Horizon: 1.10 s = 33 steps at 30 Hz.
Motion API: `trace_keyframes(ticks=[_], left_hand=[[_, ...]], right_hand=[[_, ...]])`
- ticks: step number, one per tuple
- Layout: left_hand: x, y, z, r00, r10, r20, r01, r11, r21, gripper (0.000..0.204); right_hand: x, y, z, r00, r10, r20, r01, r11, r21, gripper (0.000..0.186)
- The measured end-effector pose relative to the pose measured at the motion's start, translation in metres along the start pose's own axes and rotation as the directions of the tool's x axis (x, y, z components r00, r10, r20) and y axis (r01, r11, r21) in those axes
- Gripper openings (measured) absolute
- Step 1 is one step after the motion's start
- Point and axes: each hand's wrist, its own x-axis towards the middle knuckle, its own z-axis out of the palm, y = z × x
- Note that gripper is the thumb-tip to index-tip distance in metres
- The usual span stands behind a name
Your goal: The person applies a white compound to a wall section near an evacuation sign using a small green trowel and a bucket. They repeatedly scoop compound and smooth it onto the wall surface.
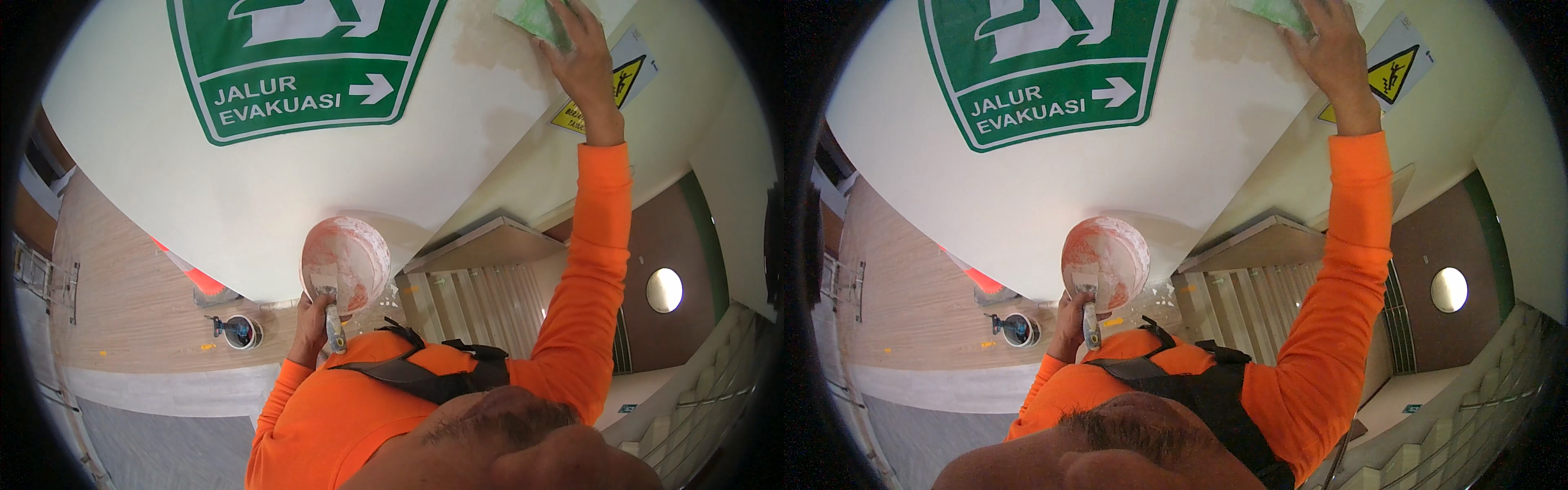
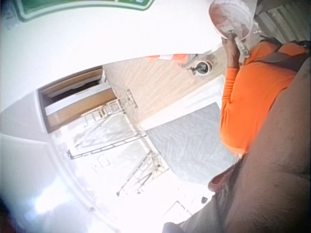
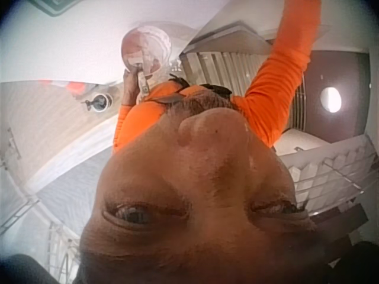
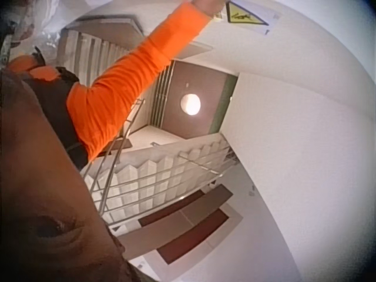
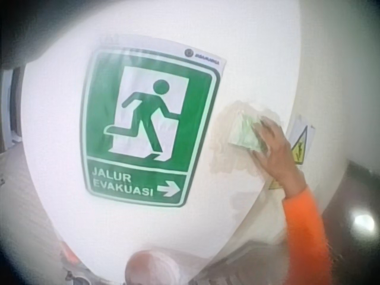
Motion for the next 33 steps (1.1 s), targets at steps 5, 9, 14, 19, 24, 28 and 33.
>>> trace_keyframes(ticks=[5,9,14,19,24,28,33], left_hand=[[0.006,-0.002,0.001,1.0,0.013,-0.02,-0.012,1.0,0.01,0.04],[0.006,0.001,0.002,1.0,0.016,-0.024,-0.016,1.0,0.01,0.039],[0.009,-0.002,-0.01,0.999,0.002,0.032,-0.004,0.998,0.065,0.046],[0.015,-0.001,-0.016,0.999,-0.005,0.032,0.002,0.996,0.084,0.046],[0.022,-0.007,-0.014,0.999,-0.024,0.041,0.022,0.998,0.053,0.047],[0.026,-0.009,-0.011,1.0,-0.017,0.006,0.017,1.0,-0.008,0.044],[0.031,-0.005,-0.011,0.999,-0.036,0.018,0.035,0.997,0.063,0.049]], right_hand=[[0.011,0.001,-0.005,1.0,0.014,0.011,-0.014,0.999,-0.029,0.06],[0.009,-0.005,-0.006,0.993,0.079,0.088,-0.081,0.997,0.021,0.057],[-0.016,0.002,0.002,0.984,-0.114,0.134,0.121,0.992,-0.044,0.069],[-0.012,0.012,-0.013,0.994,-0.102,0.028,0.104,0.991,-0.085,0.06],[0.008,0.007,-0.028,0.986,-0.166,0.031,0.169,0.971,-0.168,0.058],[0.022,-0.006,-0.035,0.978,-0.196,0.076,0.209,0.941,-0.264,0.054],[0.031,-0.023,-0.041,0.975,-0.188,0.118,0.215,0.931,-0.295,0.052]])
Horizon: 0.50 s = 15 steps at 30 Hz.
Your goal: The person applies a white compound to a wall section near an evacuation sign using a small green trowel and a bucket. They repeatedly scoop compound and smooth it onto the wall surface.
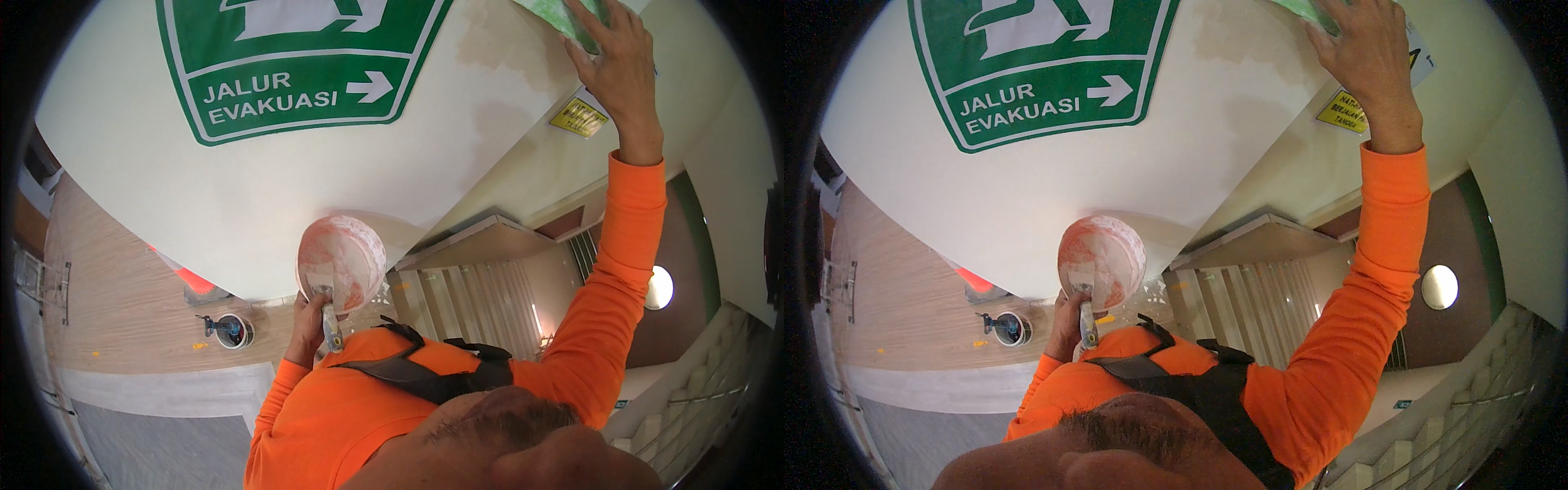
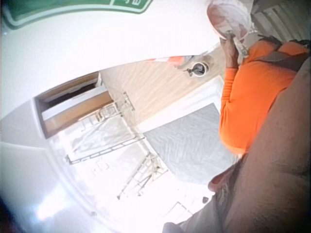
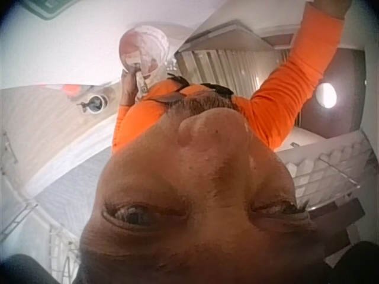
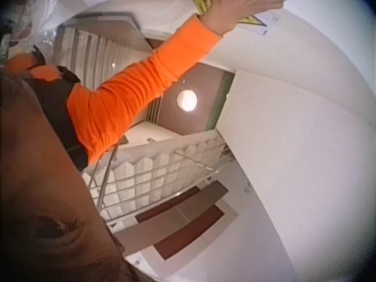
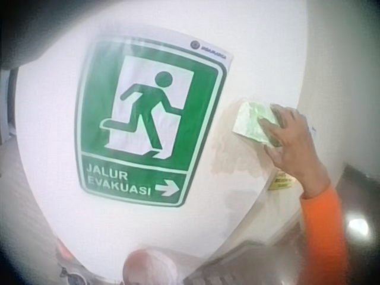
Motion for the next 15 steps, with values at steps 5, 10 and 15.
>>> trace_keyframes(ticks=[5,10,15], left_hand=[[0.001,0.002,0.006,1.0,0.011,-0.029,-0.013,0.998,-0.063,0.044],[0.01,-0.001,0.001,1.0,0.003,-0.014,-0.004,0.999,-0.053,0.043],[0.011,0.003,0.001,1.0,0.003,-0.021,-0.004,0.999,-0.04,0.043]], right_hand=[[0.005,-0.007,0.0,1.0,0.008,0.013,-0.008,1.0,0.0,0.051],[0.006,-0.01,0.003,1.0,0.025,0.019,-0.025,0.999,-0.029,0.05],[0.009,-0.018,-0.002,0.991,0.112,0.075,-0.108,0.993,-0.052,0.048]])
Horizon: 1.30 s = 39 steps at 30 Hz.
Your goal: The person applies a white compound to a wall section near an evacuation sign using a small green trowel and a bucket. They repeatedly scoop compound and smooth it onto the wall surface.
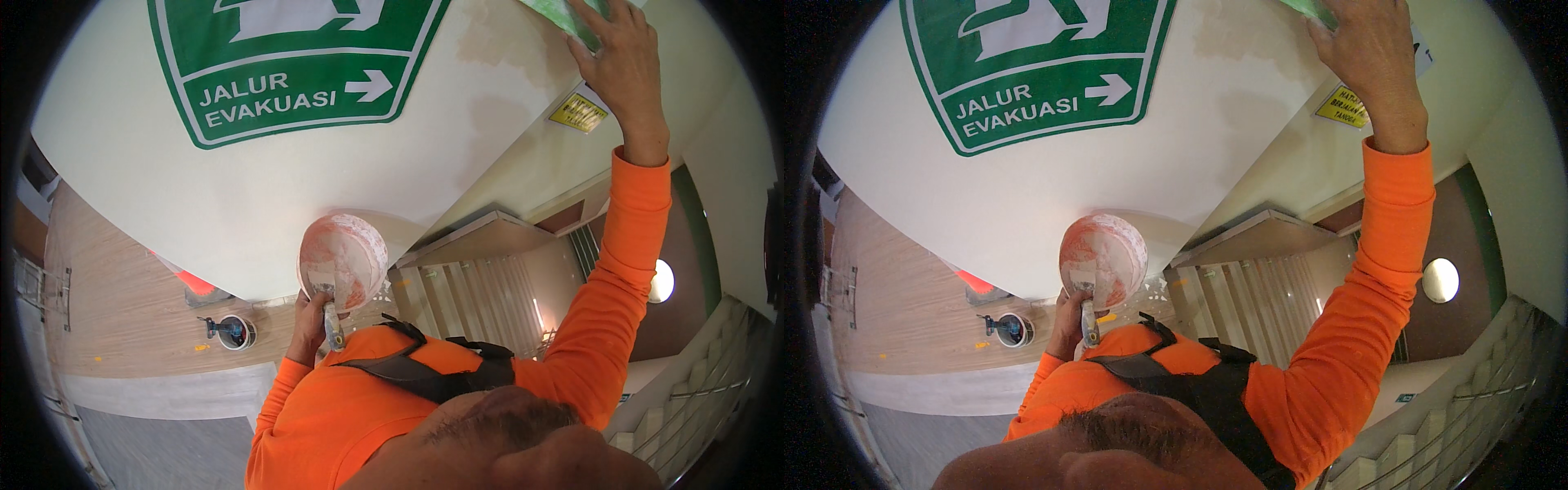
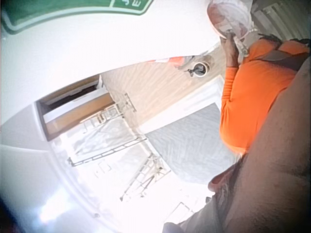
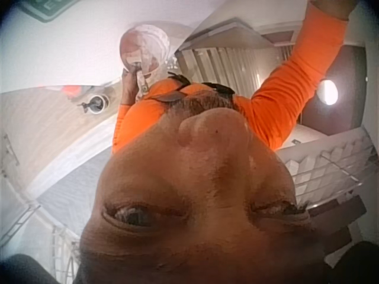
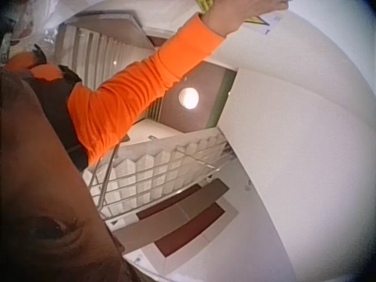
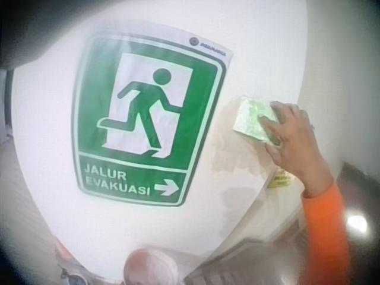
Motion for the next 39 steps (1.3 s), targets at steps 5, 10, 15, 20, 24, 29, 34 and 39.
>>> trace_keyframes(ticks=[5,10,15,20,24,29,34,39], left_hand=[[0.0,0.001,0.0,1.0,0.016,0.0,-0.016,1.0,-0.014,0.042],[-0.003,0.004,-0.001,1.0,0.011,0.009,-0.01,1.0,-0.012,0.042],[-0.007,0.004,-0.005,1.0,0.018,0.004,-0.018,1.0,-0.023,0.041],[-0.004,-0.001,-0.015,1.0,0.008,0.029,-0.008,1.0,-0.023,0.041],[-0.006,-0.001,-0.01,1.0,-0.001,0.021,0.001,1.0,-0.027,0.041],[-0.01,0.002,-0.008,1.0,0.018,0.011,-0.018,1.0,-0.012,0.042],[-0.008,0.001,-0.009,1.0,0.021,0.023,-0.02,1.0,-0.012,0.044],[-0.007,0.0,-0.007,1.0,0.006,0.03,-0.006,1.0,-0.006,0.042]], right_hand=[[-0.003,0.007,0.005,1.0,0.014,0.004,-0.014,1.0,0.01,0.05],[-0.028,0.053,0.032,0.998,0.019,0.056,-0.01,0.986,-0.168,0.054],[-0.035,0.049,0.024,0.999,0.037,-0.013,-0.038,0.996,-0.082,0.054],[-0.007,-0.004,-0.002,1.0,0.021,-0.021,-0.017,0.983,0.183,0.052],[-0.003,-0.009,0.002,0.998,0.011,-0.057,-0.003,0.991,0.13,0.051],[-0.005,-0.004,0.007,0.999,0.031,-0.037,-0.025,0.988,0.155,0.052],[-0.006,0.004,0.024,0.999,0.033,-0.039,-0.026,0.984,0.178,0.053],[-0.031,0.021,0.036,0.992,0.121,-0.043,-0.116,0.989,0.095,0.054]])
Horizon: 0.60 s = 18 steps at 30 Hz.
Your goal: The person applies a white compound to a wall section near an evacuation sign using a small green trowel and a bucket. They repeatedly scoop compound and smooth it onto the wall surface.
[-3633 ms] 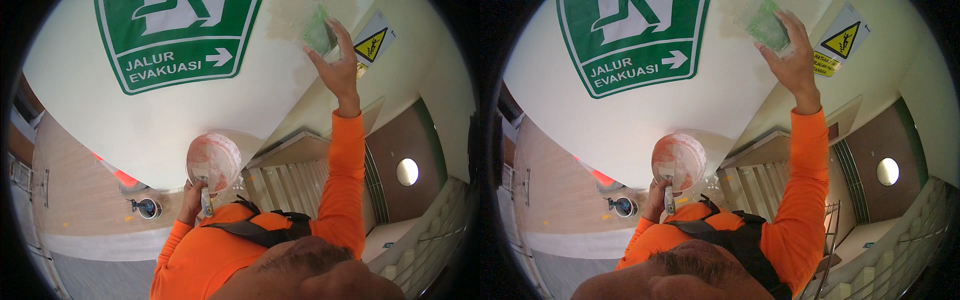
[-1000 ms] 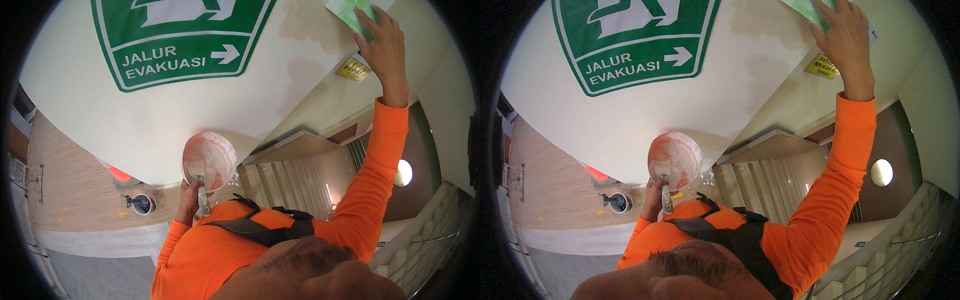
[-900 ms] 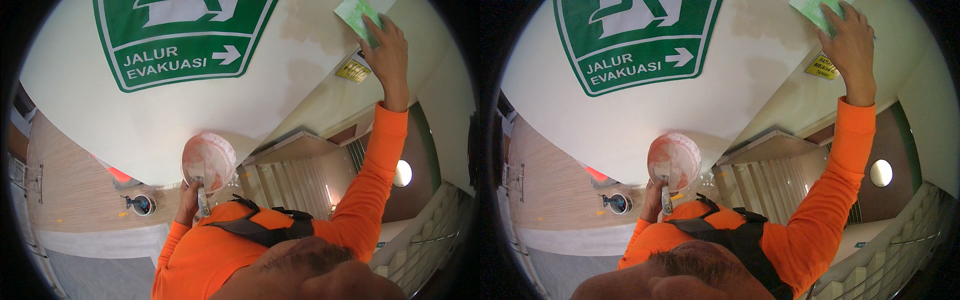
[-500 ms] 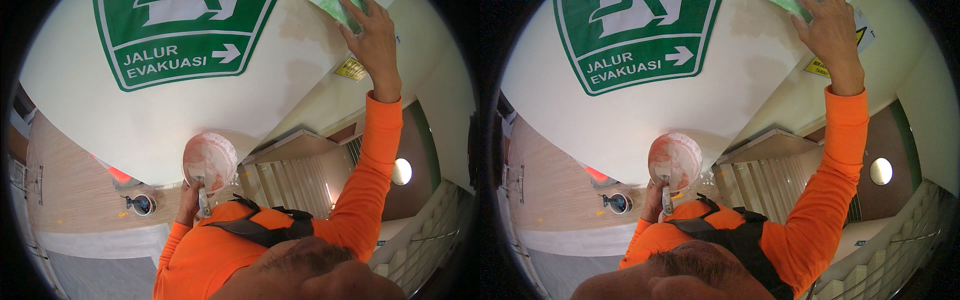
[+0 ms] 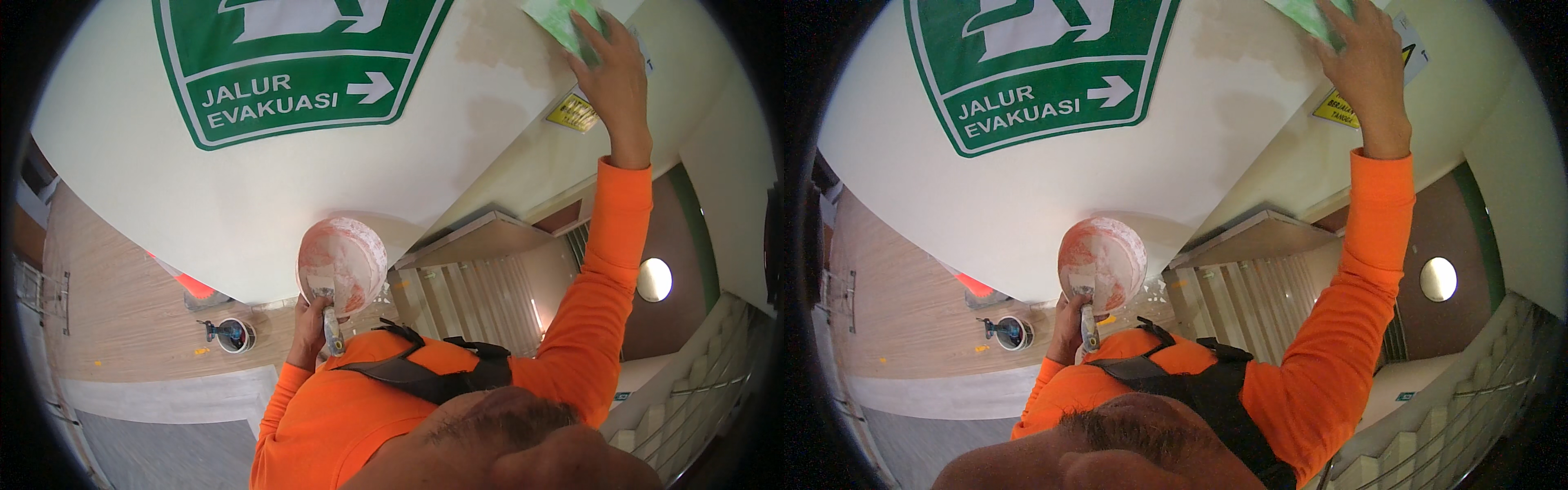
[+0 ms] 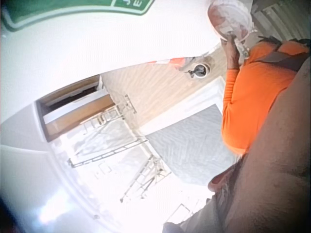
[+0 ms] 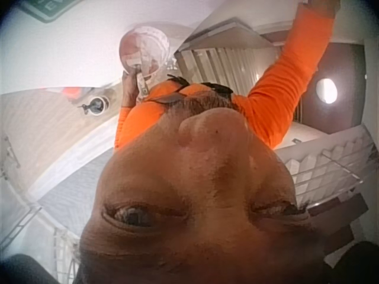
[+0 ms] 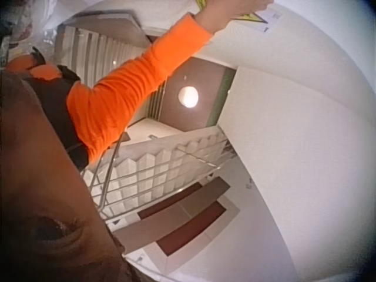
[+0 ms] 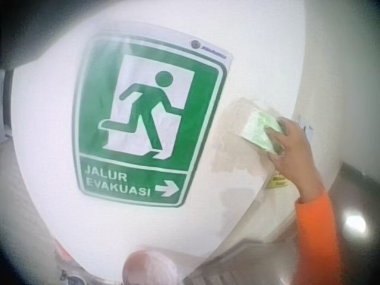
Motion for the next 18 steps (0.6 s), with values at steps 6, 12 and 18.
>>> trace_keyframes(ticks=[6,12,18], left_hand=[[0.002,-0.004,-0.004,1.0,-0.002,-0.004,0.002,1.0,0.011,0.041],[0.004,-0.007,0.002,1.0,0.0,0.016,0.0,1.0,-0.018,0.041],[0.005,-0.008,-0.001,1.0,0.001,0.016,-0.001,1.0,0.003,0.042]], right_hand=[[-0.002,0.007,-0.01,0.997,-0.066,-0.049,0.065,0.998,-0.02,0.052],[0.023,-0.031,-0.026,0.996,-0.091,-0.014,0.092,0.995,0.044,0.049],[0.025,-0.036,-0.028,0.997,-0.071,0.007,0.071,0.997,0.019,0.049]])
